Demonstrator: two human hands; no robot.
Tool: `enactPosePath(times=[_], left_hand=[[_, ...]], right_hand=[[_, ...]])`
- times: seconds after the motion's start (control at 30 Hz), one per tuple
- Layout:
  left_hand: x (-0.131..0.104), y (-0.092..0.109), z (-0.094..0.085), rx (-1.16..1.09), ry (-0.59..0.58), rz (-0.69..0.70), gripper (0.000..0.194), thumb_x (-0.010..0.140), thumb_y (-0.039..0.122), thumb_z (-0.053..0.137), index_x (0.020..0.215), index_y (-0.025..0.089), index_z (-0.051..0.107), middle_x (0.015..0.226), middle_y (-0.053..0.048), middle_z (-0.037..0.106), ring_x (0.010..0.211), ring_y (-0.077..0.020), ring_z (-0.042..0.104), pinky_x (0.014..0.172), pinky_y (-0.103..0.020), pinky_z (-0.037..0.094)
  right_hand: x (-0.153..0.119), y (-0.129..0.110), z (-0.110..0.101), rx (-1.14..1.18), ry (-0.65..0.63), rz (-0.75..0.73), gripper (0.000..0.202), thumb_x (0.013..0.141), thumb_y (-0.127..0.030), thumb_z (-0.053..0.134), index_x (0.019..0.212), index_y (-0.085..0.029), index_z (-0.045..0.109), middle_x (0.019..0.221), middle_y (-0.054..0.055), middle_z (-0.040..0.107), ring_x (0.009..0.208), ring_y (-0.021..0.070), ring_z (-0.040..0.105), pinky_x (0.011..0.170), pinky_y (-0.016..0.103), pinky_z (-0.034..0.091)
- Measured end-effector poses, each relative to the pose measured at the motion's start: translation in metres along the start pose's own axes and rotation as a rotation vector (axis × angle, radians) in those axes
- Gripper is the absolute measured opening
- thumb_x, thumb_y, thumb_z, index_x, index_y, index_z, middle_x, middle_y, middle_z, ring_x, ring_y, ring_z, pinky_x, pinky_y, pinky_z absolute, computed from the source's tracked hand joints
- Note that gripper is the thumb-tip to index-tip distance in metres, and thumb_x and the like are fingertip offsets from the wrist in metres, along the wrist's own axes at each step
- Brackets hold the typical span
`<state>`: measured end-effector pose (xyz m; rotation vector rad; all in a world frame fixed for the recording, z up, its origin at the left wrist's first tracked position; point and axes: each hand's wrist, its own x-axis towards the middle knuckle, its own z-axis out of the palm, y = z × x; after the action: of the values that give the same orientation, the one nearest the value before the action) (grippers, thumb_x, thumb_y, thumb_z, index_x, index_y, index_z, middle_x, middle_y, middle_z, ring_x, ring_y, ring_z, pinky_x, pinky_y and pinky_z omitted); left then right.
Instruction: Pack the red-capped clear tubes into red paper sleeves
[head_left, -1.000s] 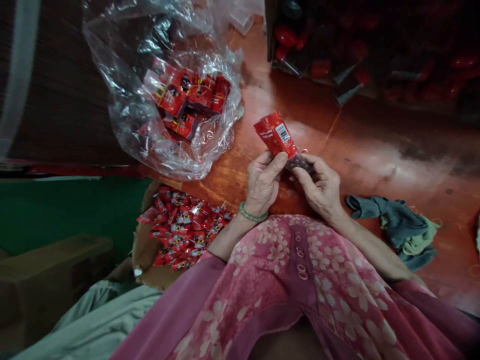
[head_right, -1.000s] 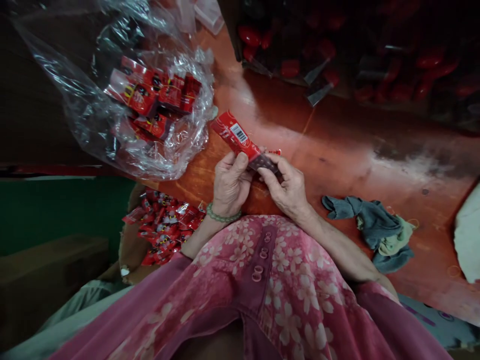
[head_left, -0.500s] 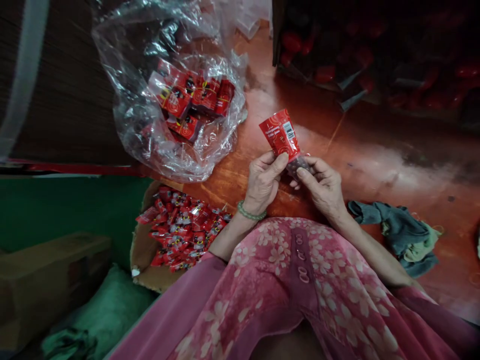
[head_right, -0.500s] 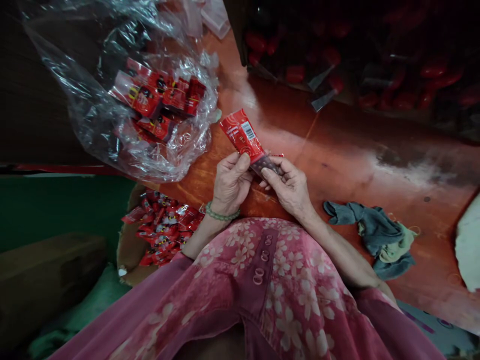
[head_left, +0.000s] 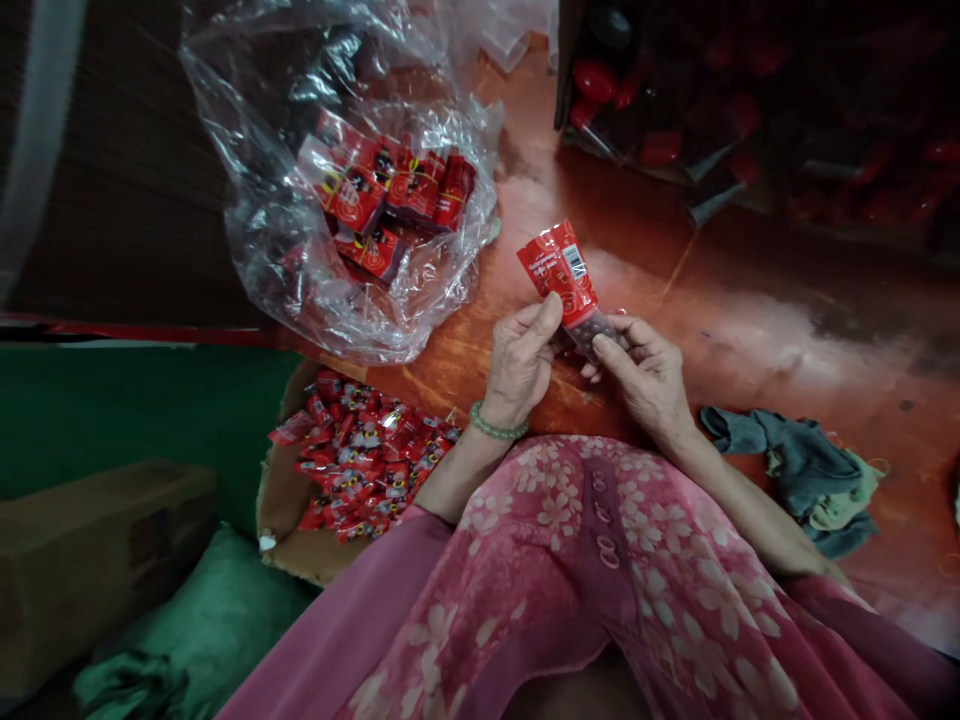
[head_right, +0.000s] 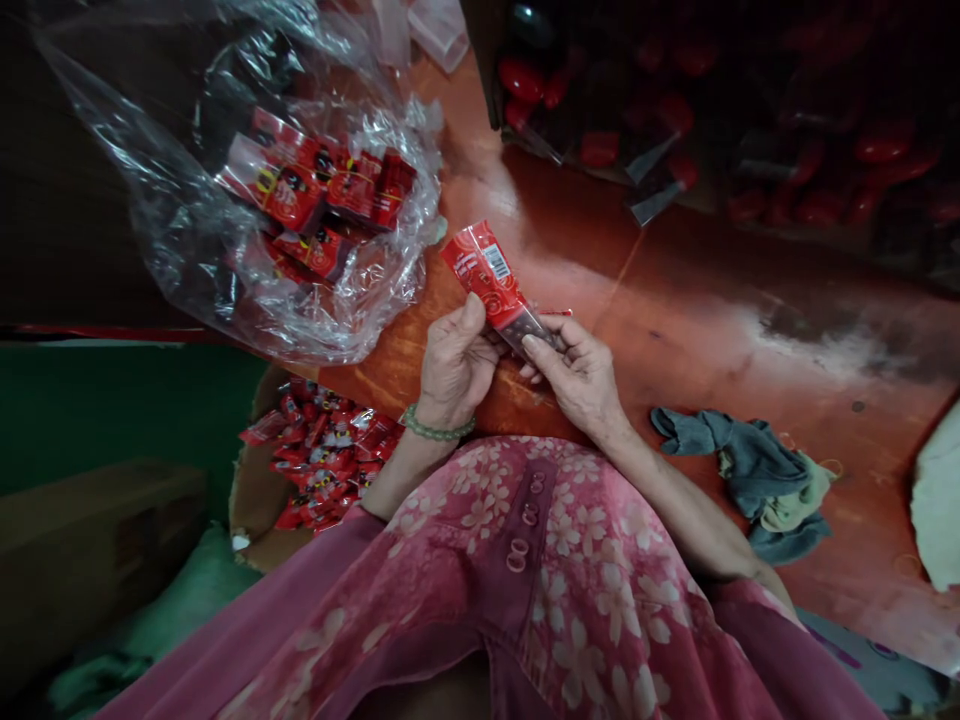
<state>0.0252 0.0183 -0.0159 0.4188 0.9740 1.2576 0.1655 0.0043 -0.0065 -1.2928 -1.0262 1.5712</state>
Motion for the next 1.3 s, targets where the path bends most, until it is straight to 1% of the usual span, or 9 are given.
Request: enactPosePath(times=[0.17,0.37,0.53,0.6,0.7,0.8,0.9,1.1,1.3], left_hand=[[0.003,0.005,0.001,-0.023,0.037,-0.019,0.021,0.082,0.039,0.081,0.074,0.020,0.078,0.069,0.000,0.073,0.086,-0.0181,0.075,0.082,-0.030,0.061],[0.005,0.006,0.005,-0.064,0.157,-0.048,0.020,0.088,0.029,0.074,0.072,0.017,0.075,0.075,-0.002,0.076,0.097,-0.0197,0.077,0.093,-0.032,0.061],[0.007,0.013,0.004,-0.078,0.219,-0.088,0.016,0.088,0.031,0.074,0.079,0.018,0.076,0.083,-0.003,0.080,0.100,-0.0209,0.078,0.095,-0.034,0.062],[0.007,0.014,0.004,-0.071,0.237,-0.078,0.016,0.087,0.031,0.076,0.078,0.018,0.075,0.085,-0.004,0.080,0.105,-0.0221,0.078,0.097,-0.035,0.062],[0.007,0.015,0.006,-0.068,0.233,-0.058,0.018,0.088,0.031,0.077,0.075,0.019,0.074,0.085,-0.002,0.080,0.108,-0.0225,0.077,0.097,-0.036,0.063],[0.009,0.017,0.006,-0.071,0.215,-0.107,0.019,0.090,0.035,0.076,0.080,0.019,0.074,0.086,-0.001,0.079,0.106,-0.0210,0.078,0.094,-0.034,0.064],[0.010,0.019,0.005,-0.121,0.200,-0.122,0.019,0.093,0.033,0.073,0.082,0.018,0.074,0.084,0.000,0.077,0.100,-0.0192,0.079,0.091,-0.032,0.063],[0.010,0.020,0.007,-0.161,0.135,-0.118,0.021,0.093,0.038,0.074,0.091,0.017,0.074,0.097,-0.003,0.079,0.114,-0.0249,0.075,0.093,-0.037,0.063],[0.007,0.019,0.011,-0.174,0.070,-0.111,0.022,0.092,0.040,0.075,0.093,0.018,0.074,0.093,-0.004,0.079,0.106,-0.0239,0.077,0.088,-0.035,0.064]], right_hand=[[0.001,0.002,-0.002,-0.075,0.005,-0.101,0.039,0.084,-0.056,0.078,0.105,-0.024,0.073,0.085,-0.002,0.075,0.059,0.0095,0.066,0.057,0.023,0.058],[0.000,0.006,-0.005,-0.233,-0.015,-0.220,0.030,0.093,-0.048,0.071,0.110,-0.024,0.073,0.082,-0.002,0.073,0.062,0.0116,0.064,0.061,0.025,0.056],[-0.008,0.000,-0.004,-0.357,-0.175,-0.362,0.016,0.095,-0.033,0.069,0.108,-0.025,0.075,0.100,0.001,0.080,0.086,0.0165,0.074,0.083,0.031,0.061],[-0.009,-0.001,-0.006,-0.298,-0.166,-0.343,0.015,0.095,-0.032,0.069,0.108,-0.026,0.074,0.100,0.000,0.080,0.083,0.0153,0.075,0.079,0.029,0.062],[-0.008,-0.002,-0.014,-0.150,-0.066,-0.210,0.022,0.093,-0.041,0.073,0.110,-0.026,0.070,0.093,-0.001,0.079,0.069,0.0128,0.074,0.067,0.026,0.063],[-0.006,-0.001,-0.021,-0.047,-0.051,-0.113,0.033,0.087,-0.049,0.079,0.106,-0.026,0.065,0.087,-0.002,0.078,0.065,0.0143,0.074,0.065,0.027,0.064],[-0.005,-0.001,-0.022,0.007,-0.056,-0.103,0.034,0.084,-0.049,0.082,0.103,-0.028,0.062,0.087,-0.003,0.077,0.066,0.0151,0.074,0.065,0.029,0.065],[-0.007,-0.004,-0.013,-0.066,-0.021,-0.125,0.035,0.082,-0.052,0.082,0.102,-0.029,0.065,0.092,-0.002,0.076,0.076,0.0156,0.074,0.071,0.031,0.067],[-0.011,-0.005,-0.013,-0.170,-0.045,-0.143,0.027,0.085,-0.041,0.081,0.107,-0.028,0.072,0.096,-0.002,0.076,0.075,0.0141,0.071,0.072,0.028,0.064]])
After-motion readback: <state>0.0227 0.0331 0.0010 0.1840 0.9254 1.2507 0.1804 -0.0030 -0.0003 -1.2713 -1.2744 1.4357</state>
